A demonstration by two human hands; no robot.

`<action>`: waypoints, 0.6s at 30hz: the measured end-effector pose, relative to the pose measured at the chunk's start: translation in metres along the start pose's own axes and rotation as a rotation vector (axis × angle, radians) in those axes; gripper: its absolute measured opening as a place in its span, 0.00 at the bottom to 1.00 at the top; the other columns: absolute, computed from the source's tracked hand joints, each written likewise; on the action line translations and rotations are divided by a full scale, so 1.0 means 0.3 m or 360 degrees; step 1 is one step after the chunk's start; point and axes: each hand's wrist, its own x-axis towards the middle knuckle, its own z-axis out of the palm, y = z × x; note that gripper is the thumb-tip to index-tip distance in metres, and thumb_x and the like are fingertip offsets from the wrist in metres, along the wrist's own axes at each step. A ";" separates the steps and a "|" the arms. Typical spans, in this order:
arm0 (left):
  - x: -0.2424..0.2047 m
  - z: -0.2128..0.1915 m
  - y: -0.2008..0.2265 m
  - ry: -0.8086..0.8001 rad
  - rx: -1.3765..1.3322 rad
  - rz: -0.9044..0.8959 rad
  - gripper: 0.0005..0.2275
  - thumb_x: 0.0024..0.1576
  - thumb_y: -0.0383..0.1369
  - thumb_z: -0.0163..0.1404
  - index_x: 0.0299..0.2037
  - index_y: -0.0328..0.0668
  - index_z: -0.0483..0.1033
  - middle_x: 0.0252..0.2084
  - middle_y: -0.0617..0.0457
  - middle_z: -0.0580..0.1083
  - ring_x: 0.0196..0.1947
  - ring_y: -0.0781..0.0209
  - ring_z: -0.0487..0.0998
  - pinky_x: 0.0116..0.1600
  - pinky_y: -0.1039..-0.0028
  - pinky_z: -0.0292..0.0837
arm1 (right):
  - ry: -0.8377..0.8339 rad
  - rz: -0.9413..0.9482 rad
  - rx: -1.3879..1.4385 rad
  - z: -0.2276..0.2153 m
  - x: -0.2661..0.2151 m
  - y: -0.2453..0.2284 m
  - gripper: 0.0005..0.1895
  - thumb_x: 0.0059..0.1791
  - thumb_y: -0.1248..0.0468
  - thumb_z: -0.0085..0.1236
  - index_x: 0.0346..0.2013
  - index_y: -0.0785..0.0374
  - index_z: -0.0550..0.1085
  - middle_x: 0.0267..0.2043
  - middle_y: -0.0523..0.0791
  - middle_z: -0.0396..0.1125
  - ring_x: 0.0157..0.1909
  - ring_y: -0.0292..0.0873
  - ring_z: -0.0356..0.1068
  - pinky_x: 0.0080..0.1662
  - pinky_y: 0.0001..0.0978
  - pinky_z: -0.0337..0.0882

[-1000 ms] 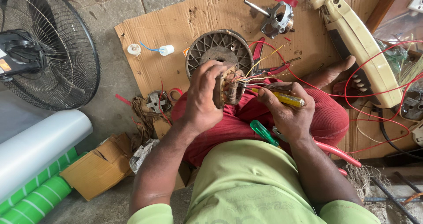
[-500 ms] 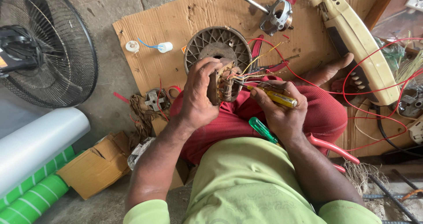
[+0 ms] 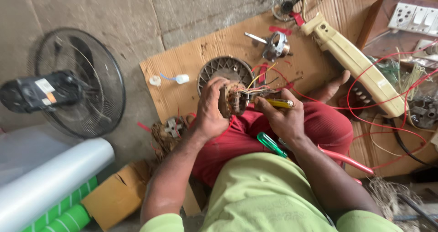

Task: The person manipulates a fan motor stator and rotor on a cardboard surface. They use pliers and a screwdriver to work on the wiring and internal components of the motor assembly.

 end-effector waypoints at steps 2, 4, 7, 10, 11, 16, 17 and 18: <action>0.011 -0.003 -0.018 0.0026 0.0038 -0.0015 0.36 0.42 0.18 0.63 0.63 0.39 0.61 0.60 0.39 0.68 0.63 0.40 0.72 0.69 0.58 0.68 | -0.0004 0.0070 0.0151 -0.007 0.000 -0.001 0.09 0.49 0.69 0.67 0.37 0.71 0.74 0.36 0.50 0.77 0.37 0.37 0.76 0.40 0.28 0.77; 0.000 -0.007 -0.036 0.0008 0.0000 -0.0194 0.37 0.41 0.20 0.64 0.63 0.39 0.61 0.59 0.40 0.69 0.61 0.42 0.73 0.66 0.60 0.71 | -0.0013 0.0093 0.0428 -0.010 -0.004 0.008 0.08 0.50 0.68 0.65 0.38 0.69 0.74 0.36 0.49 0.76 0.38 0.37 0.77 0.41 0.27 0.79; 0.008 -0.040 -0.060 -0.0049 -0.0126 -0.0511 0.39 0.40 0.24 0.68 0.63 0.39 0.61 0.56 0.43 0.71 0.56 0.47 0.76 0.61 0.64 0.74 | -0.0018 0.0025 0.0560 -0.021 -0.017 0.001 0.10 0.50 0.67 0.65 0.43 0.67 0.74 0.41 0.45 0.76 0.42 0.36 0.77 0.47 0.25 0.79; 0.024 -0.051 -0.061 -0.0045 -0.0149 -0.0501 0.40 0.40 0.26 0.70 0.63 0.39 0.60 0.55 0.44 0.71 0.56 0.48 0.76 0.61 0.63 0.74 | -0.0090 -0.0073 0.0486 -0.014 -0.002 0.000 0.12 0.51 0.68 0.66 0.47 0.69 0.76 0.43 0.45 0.76 0.46 0.35 0.76 0.50 0.25 0.77; 0.026 -0.048 -0.060 -0.0042 -0.0124 -0.0467 0.40 0.40 0.27 0.71 0.64 0.39 0.60 0.56 0.43 0.71 0.57 0.48 0.75 0.61 0.63 0.73 | -0.0075 -0.0126 0.0397 -0.007 0.003 0.004 0.12 0.51 0.68 0.67 0.47 0.69 0.76 0.43 0.45 0.75 0.46 0.35 0.75 0.50 0.25 0.76; 0.023 -0.041 -0.071 -0.0034 -0.0070 -0.0407 0.39 0.45 0.27 0.71 0.65 0.39 0.60 0.58 0.43 0.70 0.60 0.48 0.75 0.64 0.62 0.72 | -0.0044 -0.0193 0.0224 0.019 0.020 0.025 0.12 0.51 0.69 0.68 0.47 0.68 0.76 0.44 0.44 0.75 0.46 0.33 0.74 0.51 0.24 0.76; 0.025 -0.042 -0.074 -0.0040 -0.0068 -0.0412 0.38 0.45 0.27 0.70 0.65 0.39 0.60 0.58 0.44 0.70 0.60 0.48 0.74 0.64 0.62 0.72 | -0.0036 -0.0206 0.0180 0.023 0.022 0.024 0.12 0.51 0.69 0.69 0.47 0.69 0.76 0.44 0.45 0.75 0.46 0.33 0.74 0.51 0.25 0.76; 0.024 -0.043 -0.074 -0.0046 -0.0067 -0.0416 0.38 0.46 0.27 0.70 0.65 0.39 0.60 0.58 0.44 0.69 0.60 0.48 0.74 0.65 0.62 0.72 | -0.0030 -0.0219 0.0136 0.027 0.022 0.022 0.12 0.51 0.69 0.69 0.46 0.69 0.76 0.44 0.45 0.75 0.46 0.33 0.73 0.51 0.25 0.76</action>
